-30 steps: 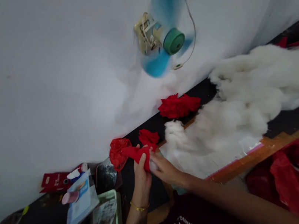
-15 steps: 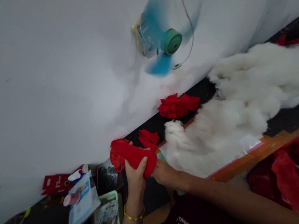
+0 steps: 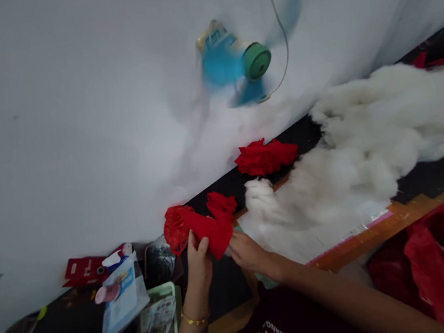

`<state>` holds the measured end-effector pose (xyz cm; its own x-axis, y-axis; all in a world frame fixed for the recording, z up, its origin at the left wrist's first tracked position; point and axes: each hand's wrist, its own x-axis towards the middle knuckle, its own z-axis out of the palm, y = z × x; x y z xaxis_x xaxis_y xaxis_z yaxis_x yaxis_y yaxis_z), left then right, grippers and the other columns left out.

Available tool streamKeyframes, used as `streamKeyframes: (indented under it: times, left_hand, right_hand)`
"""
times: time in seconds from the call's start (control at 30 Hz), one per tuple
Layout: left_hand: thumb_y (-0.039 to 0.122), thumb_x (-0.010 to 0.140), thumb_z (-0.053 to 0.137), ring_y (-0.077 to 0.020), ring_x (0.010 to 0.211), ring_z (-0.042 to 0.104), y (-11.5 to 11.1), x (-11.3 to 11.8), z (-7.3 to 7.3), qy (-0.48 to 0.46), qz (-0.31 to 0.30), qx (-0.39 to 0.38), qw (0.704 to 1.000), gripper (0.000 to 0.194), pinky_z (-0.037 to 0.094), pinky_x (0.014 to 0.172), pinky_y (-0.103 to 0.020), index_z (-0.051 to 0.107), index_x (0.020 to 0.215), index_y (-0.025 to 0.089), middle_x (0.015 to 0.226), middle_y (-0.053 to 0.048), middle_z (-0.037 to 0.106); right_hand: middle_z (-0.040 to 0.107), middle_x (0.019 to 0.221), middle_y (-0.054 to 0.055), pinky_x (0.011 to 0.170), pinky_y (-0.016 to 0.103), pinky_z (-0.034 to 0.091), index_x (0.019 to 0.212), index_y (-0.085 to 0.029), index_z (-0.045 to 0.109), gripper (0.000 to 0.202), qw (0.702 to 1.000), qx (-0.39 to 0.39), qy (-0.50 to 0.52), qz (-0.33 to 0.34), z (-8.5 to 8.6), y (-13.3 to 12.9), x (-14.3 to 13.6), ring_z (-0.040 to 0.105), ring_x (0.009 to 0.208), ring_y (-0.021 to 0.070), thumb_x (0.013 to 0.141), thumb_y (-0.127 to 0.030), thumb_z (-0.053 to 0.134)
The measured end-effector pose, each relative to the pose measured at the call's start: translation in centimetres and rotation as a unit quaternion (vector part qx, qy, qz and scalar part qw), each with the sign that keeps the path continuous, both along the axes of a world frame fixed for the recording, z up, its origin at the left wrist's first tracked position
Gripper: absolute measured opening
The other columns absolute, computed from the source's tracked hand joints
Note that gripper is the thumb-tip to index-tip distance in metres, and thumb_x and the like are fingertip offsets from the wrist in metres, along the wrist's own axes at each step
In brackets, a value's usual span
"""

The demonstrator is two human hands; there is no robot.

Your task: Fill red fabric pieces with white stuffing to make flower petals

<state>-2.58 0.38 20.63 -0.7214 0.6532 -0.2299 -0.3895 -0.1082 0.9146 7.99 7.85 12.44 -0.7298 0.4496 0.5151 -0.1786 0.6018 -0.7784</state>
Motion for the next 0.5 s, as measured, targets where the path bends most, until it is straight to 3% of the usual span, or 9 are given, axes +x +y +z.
streamKeyframes:
  times: [0.13, 0.33, 0.43, 0.5]
  left_hand:
    - [0.026, 0.064, 0.082, -0.0246, 0.109, 0.066, 0.3, 0.8, 0.2, -0.007, 0.023, -0.001, 1.000, 0.063, 0.050, 0.099, -0.036, 0.059, 0.122, 0.022, 0.118, -0.010, 0.070]
    - [0.032, 0.069, 0.081, -0.0211, 0.101, 0.069, 1.2, 3.9, -1.4, -0.024, 0.058, -0.004, 0.998, 0.058, 0.051, 0.094, -0.032, 0.059, 0.121, 0.021, 0.112, -0.008, 0.071]
    - [0.037, 0.072, 0.078, -0.0199, 0.093, 0.070, 1.5, 3.4, -1.5, -0.055, 0.065, 0.001, 0.996, 0.052, 0.053, 0.090, -0.032, 0.061, 0.119, 0.020, 0.108, -0.008, 0.072]
    - [0.040, 0.075, 0.075, -0.0184, 0.085, 0.070, 1.6, 2.4, -1.4, -0.098, 0.077, 0.000, 0.992, 0.040, 0.053, 0.087, -0.031, 0.066, 0.107, 0.017, 0.099, -0.007, 0.074]
  right_hand:
    - [0.069, 0.117, 0.012, 0.095, 0.045, 0.053, 0.119, -0.019, 0.062, 0.047, 1.000, -0.025, -0.011, 0.003, 0.7, -0.7, -0.4, 0.064, 0.107, 0.0258, 0.078, -0.007, 0.044]
    - [0.071, 0.110, 0.007, 0.096, 0.042, 0.053, 0.118, -0.024, 0.065, 0.050, 0.993, -0.117, -0.010, -0.033, 1.3, -1.2, -0.7, 0.065, 0.101, 0.0230, 0.077, -0.008, 0.041]
    - [0.072, 0.106, 0.007, 0.091, 0.042, 0.054, 0.113, -0.023, 0.066, 0.041, 0.990, -0.134, -0.025, -0.046, 1.4, -0.8, -0.1, 0.066, 0.097, 0.0233, 0.081, -0.010, 0.043]
    - [0.068, 0.118, 0.008, 0.096, 0.044, 0.052, 0.121, -0.025, 0.062, 0.041, 0.991, -0.121, -0.021, -0.049, 1.6, -0.5, 0.6, 0.063, 0.108, 0.0242, 0.083, -0.013, 0.049]
